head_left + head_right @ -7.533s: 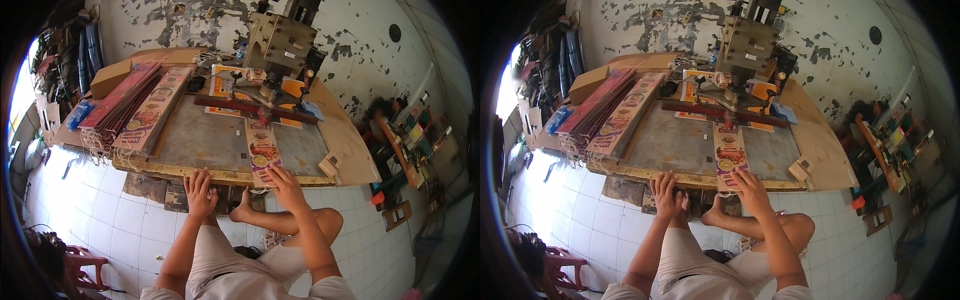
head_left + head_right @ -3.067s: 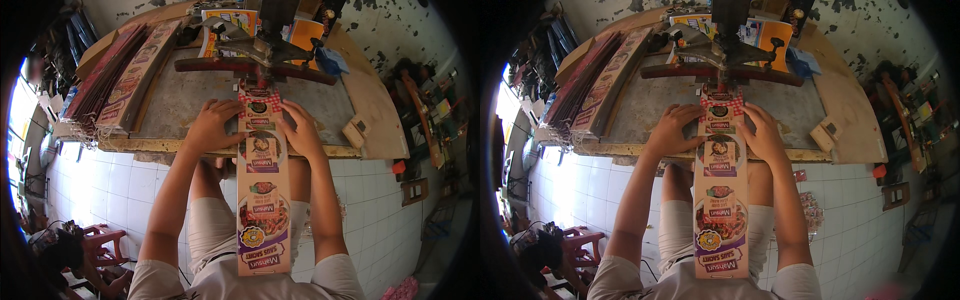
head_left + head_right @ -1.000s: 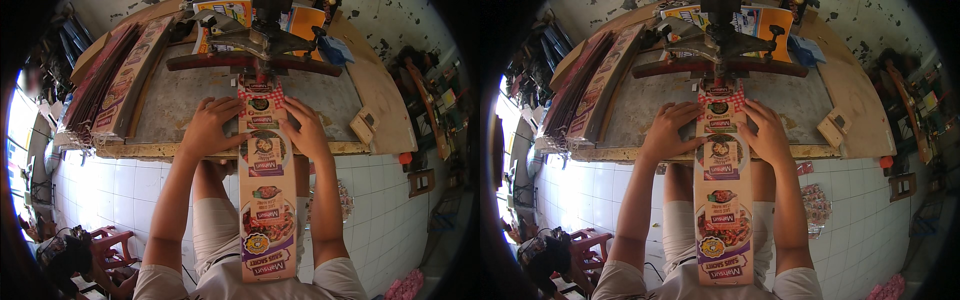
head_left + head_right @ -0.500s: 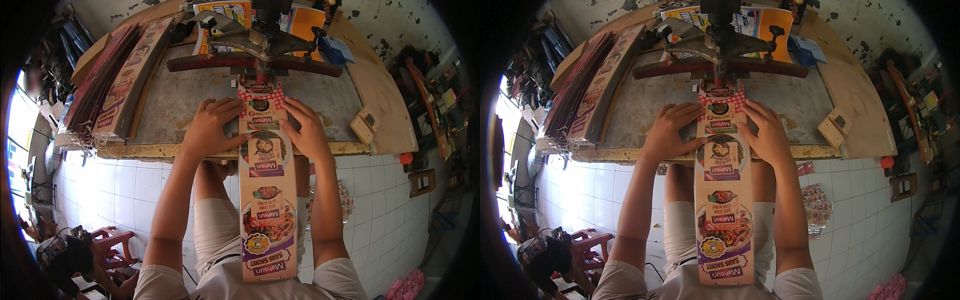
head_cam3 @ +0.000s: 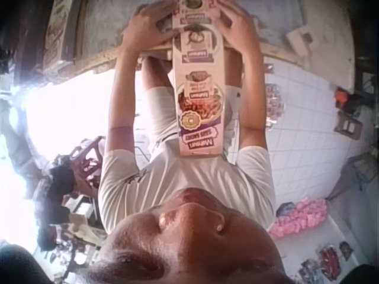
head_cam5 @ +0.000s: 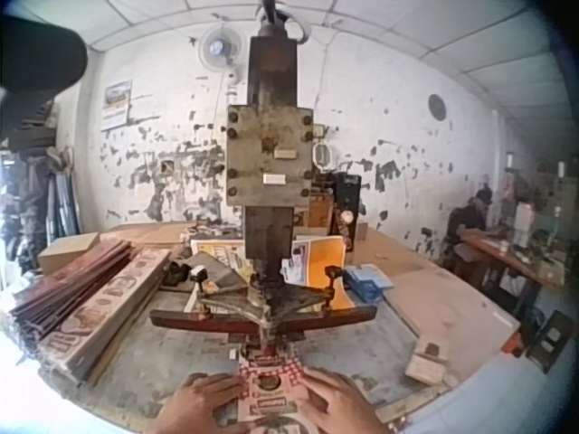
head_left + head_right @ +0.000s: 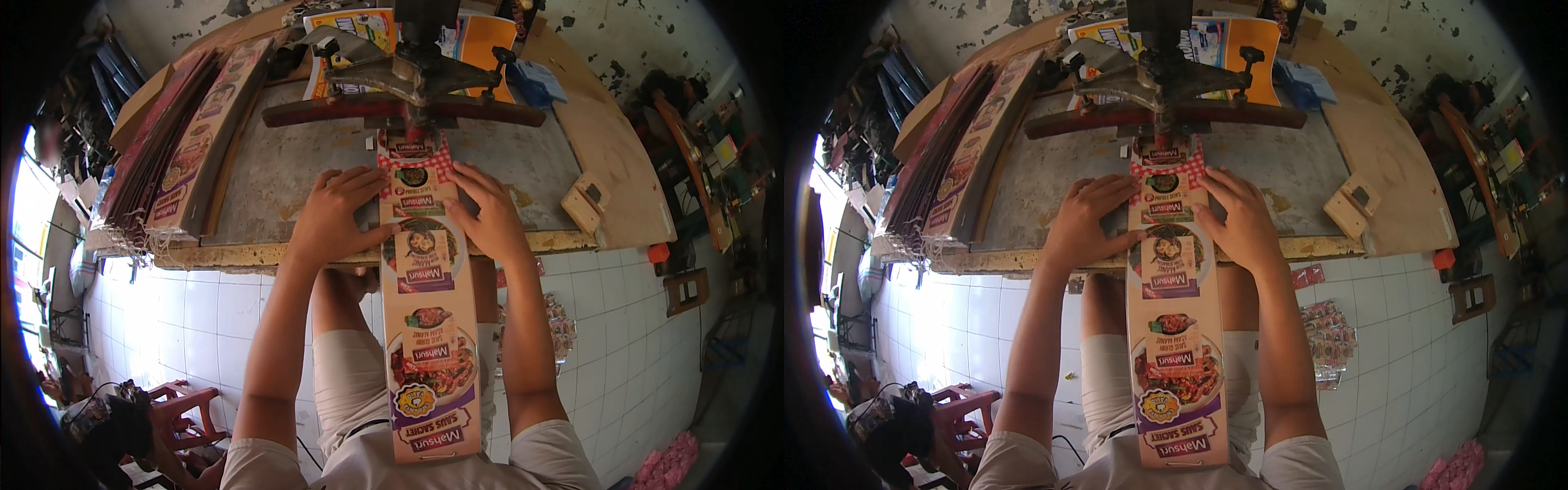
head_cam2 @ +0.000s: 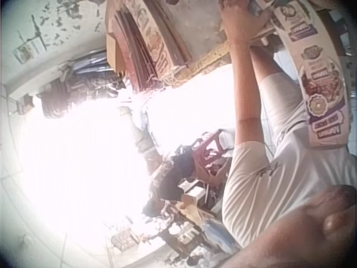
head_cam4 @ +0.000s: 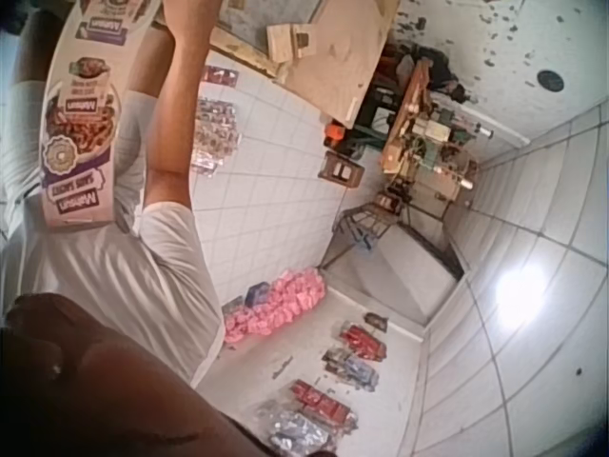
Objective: The person performs screen printing on a long strip of packaging by aligning it on a flat board, lowering a mechanical frame, and manually sliding a squeegee over the screen.
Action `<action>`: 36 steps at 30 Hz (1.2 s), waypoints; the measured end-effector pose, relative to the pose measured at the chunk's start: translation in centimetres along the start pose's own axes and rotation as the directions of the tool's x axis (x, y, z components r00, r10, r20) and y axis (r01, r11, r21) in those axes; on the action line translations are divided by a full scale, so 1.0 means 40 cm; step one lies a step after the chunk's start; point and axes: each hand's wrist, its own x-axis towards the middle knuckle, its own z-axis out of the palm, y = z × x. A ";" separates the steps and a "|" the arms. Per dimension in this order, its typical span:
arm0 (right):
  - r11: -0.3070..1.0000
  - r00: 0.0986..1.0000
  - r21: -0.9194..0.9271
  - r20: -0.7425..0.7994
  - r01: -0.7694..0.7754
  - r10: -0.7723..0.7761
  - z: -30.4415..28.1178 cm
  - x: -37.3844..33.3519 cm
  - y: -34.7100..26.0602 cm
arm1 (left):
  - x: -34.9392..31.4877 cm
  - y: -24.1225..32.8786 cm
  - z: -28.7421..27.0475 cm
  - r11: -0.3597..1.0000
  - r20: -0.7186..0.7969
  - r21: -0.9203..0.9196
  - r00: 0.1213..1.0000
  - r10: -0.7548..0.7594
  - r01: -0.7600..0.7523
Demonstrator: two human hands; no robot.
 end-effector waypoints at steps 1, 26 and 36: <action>1.000 1.000 0.000 -0.002 0.002 -0.002 -0.001 0.000 0.000 | 0.001 0.001 0.000 1.000 0.001 -0.001 1.000 0.001 -0.001; 0.999 1.000 0.029 0.009 -0.021 0.021 -0.003 -0.002 0.002 | 0.003 0.006 -0.001 1.000 0.018 -0.012 1.000 -0.012 0.012; 1.000 1.000 0.010 -0.013 0.024 -0.024 -0.002 -0.003 0.003 | 0.004 0.008 -0.008 1.000 0.005 -0.026 1.000 0.007 -0.007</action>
